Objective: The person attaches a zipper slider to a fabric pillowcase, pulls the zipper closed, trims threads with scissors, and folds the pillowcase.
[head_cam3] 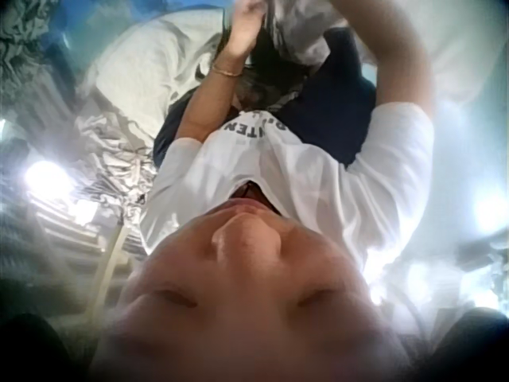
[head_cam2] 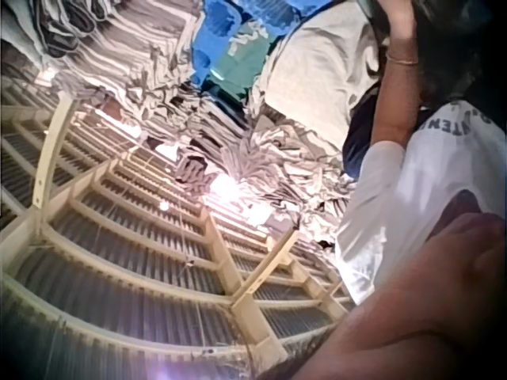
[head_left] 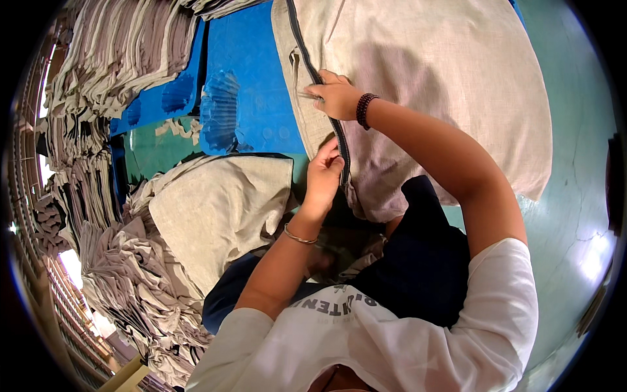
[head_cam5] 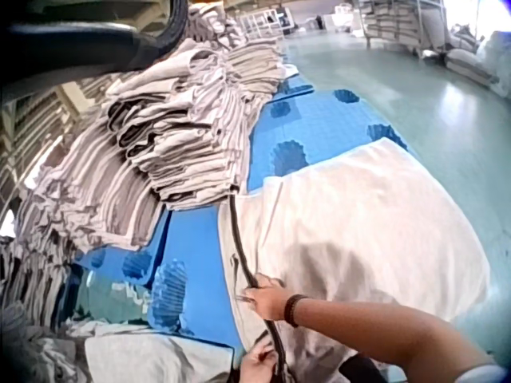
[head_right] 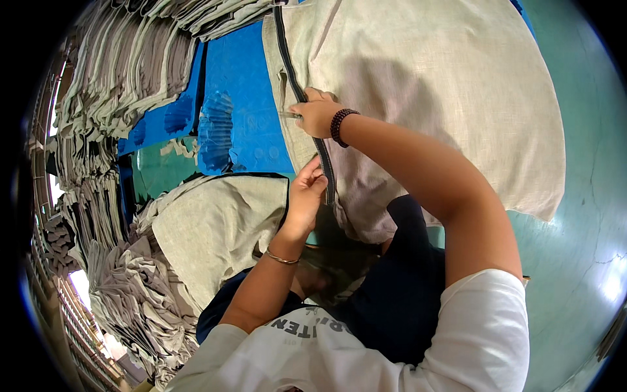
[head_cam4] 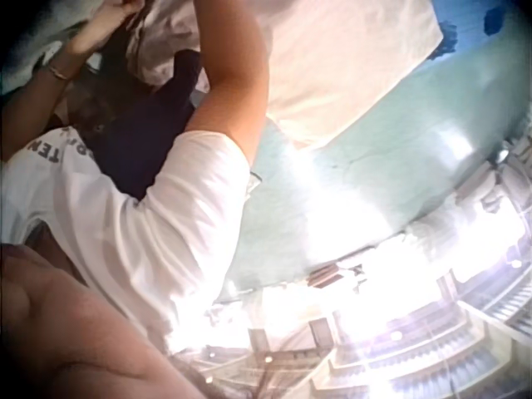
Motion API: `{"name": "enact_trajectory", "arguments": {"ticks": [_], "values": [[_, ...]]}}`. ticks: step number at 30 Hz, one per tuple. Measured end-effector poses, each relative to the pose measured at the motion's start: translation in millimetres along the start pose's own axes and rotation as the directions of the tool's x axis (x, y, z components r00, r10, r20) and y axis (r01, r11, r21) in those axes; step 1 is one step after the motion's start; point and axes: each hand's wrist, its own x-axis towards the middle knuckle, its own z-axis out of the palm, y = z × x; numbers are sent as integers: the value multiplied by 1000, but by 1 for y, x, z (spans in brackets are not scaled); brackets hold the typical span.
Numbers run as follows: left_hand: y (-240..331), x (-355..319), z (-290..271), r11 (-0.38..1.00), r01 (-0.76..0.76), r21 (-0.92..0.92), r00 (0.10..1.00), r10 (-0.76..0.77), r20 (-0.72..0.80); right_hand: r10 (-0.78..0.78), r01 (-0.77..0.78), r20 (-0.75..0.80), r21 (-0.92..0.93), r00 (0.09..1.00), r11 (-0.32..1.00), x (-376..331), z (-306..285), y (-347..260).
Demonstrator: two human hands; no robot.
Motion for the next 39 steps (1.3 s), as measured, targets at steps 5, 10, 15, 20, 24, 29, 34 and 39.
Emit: {"name": "enact_trajectory", "arguments": {"ticks": [5, 10, 15, 20, 24, 29, 34, 39], "values": [[6, -5, 21, 934, -110, 339, 994, 107, 27, 8, 121, -469, 244, 883, 962, 3, -6, 42], [4, -3, 27, 774, -416, 478, 909, 366, 199, 372, 126, -472, 736, 799, 665, -63, -43, 56], [13, -10, 35, 749, -425, 509, 899, 284, 333, 656, 146, -390, 907, 646, 395, -136, -44, 53], [9, 1, 33, 701, -504, 504, 848, 291, 443, 839, 153, -262, 965, 476, 214, -172, -32, 74], [22, 40, 23, 582, -625, 520, 779, 508, 367, 837, 46, -246, 965, 488, 257, -185, -26, 89], [47, 108, 10, 491, -582, 648, 749, 634, 193, 834, -78, -305, 922, 460, 380, -181, -25, 89], [51, 142, 14, 603, -317, 733, 872, 489, -25, 814, -124, -333, 891, 476, 437, -183, -22, 88], [49, 152, 18, 575, -297, 762, 851, 521, -62, 811, -131, -342, 884, 476, 450, -184, -20, 86]]}}
